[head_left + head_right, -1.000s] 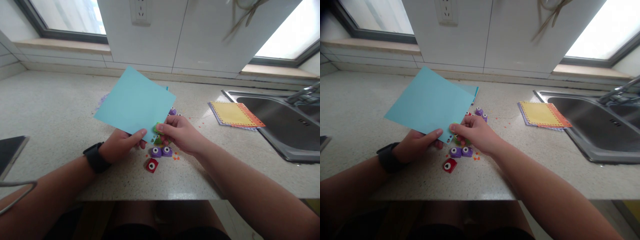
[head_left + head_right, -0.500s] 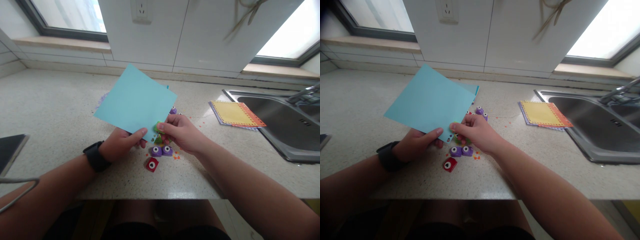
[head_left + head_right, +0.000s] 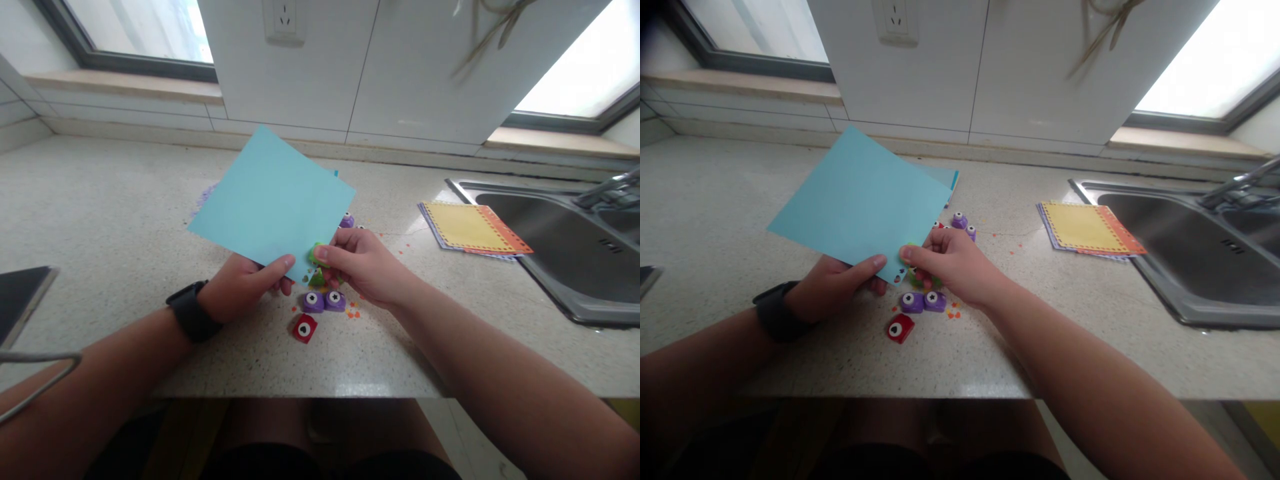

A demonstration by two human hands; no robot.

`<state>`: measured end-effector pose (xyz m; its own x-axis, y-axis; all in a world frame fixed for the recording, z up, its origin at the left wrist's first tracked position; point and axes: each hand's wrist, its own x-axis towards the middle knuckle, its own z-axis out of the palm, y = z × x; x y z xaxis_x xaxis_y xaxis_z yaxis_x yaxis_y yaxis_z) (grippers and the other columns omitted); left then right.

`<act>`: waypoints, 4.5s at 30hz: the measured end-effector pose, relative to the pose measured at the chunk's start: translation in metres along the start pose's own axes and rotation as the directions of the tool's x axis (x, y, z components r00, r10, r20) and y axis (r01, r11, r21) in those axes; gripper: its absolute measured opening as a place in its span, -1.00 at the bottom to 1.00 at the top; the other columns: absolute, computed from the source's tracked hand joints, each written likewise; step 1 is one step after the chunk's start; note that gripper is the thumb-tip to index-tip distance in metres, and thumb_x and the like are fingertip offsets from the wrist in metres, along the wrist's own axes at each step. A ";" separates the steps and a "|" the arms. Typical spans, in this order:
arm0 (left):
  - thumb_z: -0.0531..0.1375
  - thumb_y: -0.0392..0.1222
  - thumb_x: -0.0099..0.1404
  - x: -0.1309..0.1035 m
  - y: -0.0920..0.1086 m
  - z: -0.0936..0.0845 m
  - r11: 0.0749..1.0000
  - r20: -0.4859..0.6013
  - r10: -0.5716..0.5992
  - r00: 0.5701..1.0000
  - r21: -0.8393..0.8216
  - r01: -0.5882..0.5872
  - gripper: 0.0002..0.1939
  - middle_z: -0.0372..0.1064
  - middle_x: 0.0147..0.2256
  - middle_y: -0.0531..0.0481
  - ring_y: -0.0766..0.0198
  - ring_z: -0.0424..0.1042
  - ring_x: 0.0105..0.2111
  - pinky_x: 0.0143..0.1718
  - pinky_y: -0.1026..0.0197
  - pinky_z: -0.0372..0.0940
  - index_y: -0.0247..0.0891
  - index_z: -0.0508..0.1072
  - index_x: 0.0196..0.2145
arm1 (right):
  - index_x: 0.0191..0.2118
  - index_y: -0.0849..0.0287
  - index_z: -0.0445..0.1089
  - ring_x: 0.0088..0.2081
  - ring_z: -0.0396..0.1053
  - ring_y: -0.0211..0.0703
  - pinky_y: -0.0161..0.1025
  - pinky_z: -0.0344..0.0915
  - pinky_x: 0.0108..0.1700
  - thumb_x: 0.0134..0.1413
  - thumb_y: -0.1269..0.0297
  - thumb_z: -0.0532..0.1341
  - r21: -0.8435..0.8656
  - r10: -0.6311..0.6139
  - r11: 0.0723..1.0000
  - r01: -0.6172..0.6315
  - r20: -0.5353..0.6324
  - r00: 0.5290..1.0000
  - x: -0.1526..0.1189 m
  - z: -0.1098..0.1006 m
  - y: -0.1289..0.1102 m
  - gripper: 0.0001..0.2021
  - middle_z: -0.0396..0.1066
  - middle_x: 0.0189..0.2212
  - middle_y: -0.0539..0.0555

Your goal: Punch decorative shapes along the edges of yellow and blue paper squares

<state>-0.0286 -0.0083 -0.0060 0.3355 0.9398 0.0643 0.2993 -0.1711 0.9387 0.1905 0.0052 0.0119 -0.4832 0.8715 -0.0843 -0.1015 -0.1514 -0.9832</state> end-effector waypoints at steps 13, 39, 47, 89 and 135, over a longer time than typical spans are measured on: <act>0.16 -0.01 0.35 0.000 -0.001 0.000 1.000 -0.002 0.003 1.000 0.016 -0.003 -0.60 0.48 -0.61 0.05 0.27 0.42 -0.53 -0.33 0.20 0.35 -0.20 0.48 -0.59 | -0.35 0.25 0.41 -0.55 0.30 -0.33 -0.34 0.23 -0.55 0.13 0.09 0.39 -0.057 -0.038 0.998 0.040 0.031 0.999 0.000 -0.002 0.001 -0.70 0.38 -0.52 -0.01; 0.17 0.02 0.33 0.000 0.003 0.003 0.995 -0.039 -0.100 0.994 -0.035 0.098 -0.59 0.46 -0.61 0.03 0.25 0.40 -0.56 -0.43 0.19 0.34 -0.19 0.43 -0.61 | -0.45 0.20 0.36 -0.52 0.31 -0.31 -0.33 0.24 -0.53 0.11 0.10 0.37 -0.001 -0.067 0.998 0.067 -0.103 0.992 0.000 -0.010 -0.012 -0.70 0.34 -0.51 -0.02; 0.12 0.03 0.35 0.002 0.005 0.001 0.985 -0.111 -0.113 0.987 0.115 0.126 -0.49 0.27 -0.71 0.08 0.24 0.33 -0.56 -0.41 0.19 0.26 -0.16 0.38 -0.73 | -0.43 0.18 0.40 -0.53 0.28 -0.26 -0.25 0.23 -0.48 0.18 0.05 0.29 -0.255 -0.209 0.958 0.133 -0.295 0.933 0.002 -0.037 -0.017 -0.70 0.31 -0.57 -0.01; 0.21 -0.01 0.30 0.013 -0.014 -0.012 0.996 0.040 -0.037 0.999 -0.081 0.040 -0.70 0.42 -0.56 0.04 0.30 0.35 -0.58 -0.52 0.24 0.26 -0.27 0.47 -0.47 | -0.26 0.15 0.50 -0.32 0.33 -0.12 -0.18 0.25 -0.25 0.04 0.45 0.10 -0.796 -0.033 0.595 0.111 0.114 0.993 -0.017 -0.065 -0.044 -0.77 0.47 -0.36 0.04; 0.30 0.00 0.25 0.021 -0.023 -0.008 0.921 -0.054 -0.149 0.987 -0.371 0.119 -0.67 0.31 -0.70 0.09 0.41 0.20 -0.70 -0.65 0.35 0.03 -0.27 0.41 -0.53 | -0.08 0.17 0.52 -0.38 0.45 -0.13 -0.12 0.38 -0.26 0.24 0.12 0.23 -0.621 -0.366 0.765 0.171 -0.201 0.908 0.006 -0.074 -0.011 -0.72 0.53 -0.40 0.07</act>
<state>-0.0352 0.0181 -0.0241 0.2387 0.9694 -0.0580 -0.0164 0.0637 0.9978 0.2531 0.0472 0.0097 -0.2267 0.9411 0.2511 0.3797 0.3228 -0.8670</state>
